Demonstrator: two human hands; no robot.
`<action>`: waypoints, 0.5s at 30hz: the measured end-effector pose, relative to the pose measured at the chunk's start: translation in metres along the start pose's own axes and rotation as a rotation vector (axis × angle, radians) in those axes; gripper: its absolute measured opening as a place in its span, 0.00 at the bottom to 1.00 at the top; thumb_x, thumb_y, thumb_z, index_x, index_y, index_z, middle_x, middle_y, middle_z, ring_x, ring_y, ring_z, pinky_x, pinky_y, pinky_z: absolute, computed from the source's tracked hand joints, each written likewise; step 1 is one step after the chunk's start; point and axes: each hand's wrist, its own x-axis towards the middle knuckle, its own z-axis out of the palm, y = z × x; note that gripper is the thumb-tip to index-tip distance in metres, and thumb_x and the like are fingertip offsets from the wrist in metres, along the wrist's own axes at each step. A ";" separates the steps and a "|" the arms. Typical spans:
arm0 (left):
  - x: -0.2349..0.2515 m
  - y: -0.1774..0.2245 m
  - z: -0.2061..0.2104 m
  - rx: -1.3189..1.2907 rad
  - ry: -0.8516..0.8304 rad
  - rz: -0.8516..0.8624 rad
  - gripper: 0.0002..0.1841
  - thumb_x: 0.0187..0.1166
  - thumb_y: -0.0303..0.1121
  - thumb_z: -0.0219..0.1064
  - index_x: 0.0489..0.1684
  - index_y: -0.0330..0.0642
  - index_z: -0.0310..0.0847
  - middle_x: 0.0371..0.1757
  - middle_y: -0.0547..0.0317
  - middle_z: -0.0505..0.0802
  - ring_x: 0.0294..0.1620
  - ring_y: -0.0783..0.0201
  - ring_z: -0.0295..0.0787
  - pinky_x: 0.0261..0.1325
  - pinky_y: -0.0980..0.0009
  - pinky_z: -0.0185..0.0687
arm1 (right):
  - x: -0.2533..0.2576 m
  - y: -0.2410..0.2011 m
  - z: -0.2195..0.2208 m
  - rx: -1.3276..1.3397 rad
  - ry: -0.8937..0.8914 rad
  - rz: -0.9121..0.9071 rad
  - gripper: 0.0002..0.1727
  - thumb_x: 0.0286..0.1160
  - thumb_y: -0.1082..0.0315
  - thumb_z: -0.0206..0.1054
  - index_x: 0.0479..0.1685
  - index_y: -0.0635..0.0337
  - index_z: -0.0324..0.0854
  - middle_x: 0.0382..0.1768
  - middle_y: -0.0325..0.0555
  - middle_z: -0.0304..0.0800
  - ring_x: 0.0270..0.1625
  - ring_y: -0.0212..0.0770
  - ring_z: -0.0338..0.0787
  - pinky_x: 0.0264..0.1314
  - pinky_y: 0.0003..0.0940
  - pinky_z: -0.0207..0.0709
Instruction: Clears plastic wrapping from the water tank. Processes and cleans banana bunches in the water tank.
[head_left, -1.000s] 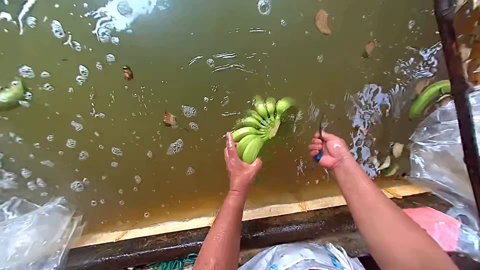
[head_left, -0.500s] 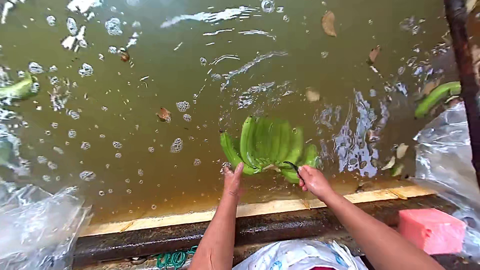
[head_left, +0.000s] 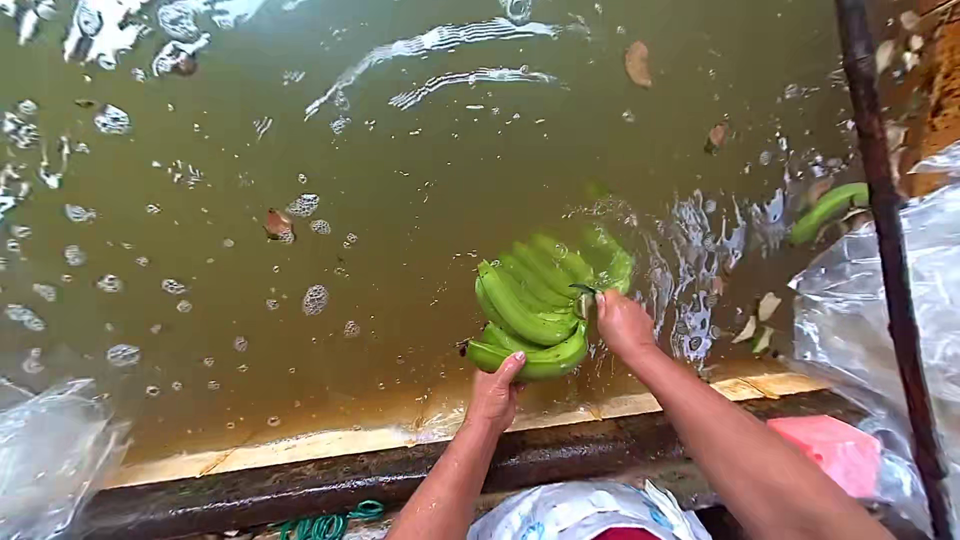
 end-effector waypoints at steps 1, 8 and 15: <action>0.001 -0.005 0.002 -0.001 0.016 0.009 0.20 0.83 0.22 0.63 0.71 0.32 0.65 0.49 0.44 0.90 0.43 0.56 0.93 0.45 0.60 0.93 | -0.002 0.007 -0.001 0.069 -0.095 0.005 0.27 0.98 0.55 0.41 0.67 0.70 0.76 0.58 0.70 0.87 0.64 0.66 0.88 0.67 0.64 0.76; 0.024 -0.005 -0.025 0.211 -0.004 0.006 0.21 0.88 0.31 0.58 0.75 0.31 0.62 0.51 0.45 0.90 0.46 0.58 0.92 0.49 0.61 0.91 | -0.071 0.085 -0.023 0.457 -0.276 -0.192 0.19 0.95 0.61 0.45 0.51 0.65 0.79 0.33 0.41 0.83 0.29 0.29 0.81 0.36 0.28 0.78; 0.062 0.109 0.014 0.296 -0.002 -0.020 0.37 0.91 0.63 0.31 0.72 0.37 0.64 0.44 0.49 0.89 0.35 0.60 0.92 0.39 0.65 0.90 | 0.056 0.081 -0.053 0.378 0.058 -0.234 0.32 0.89 0.50 0.60 0.81 0.67 0.71 0.73 0.71 0.79 0.77 0.68 0.78 0.80 0.70 0.64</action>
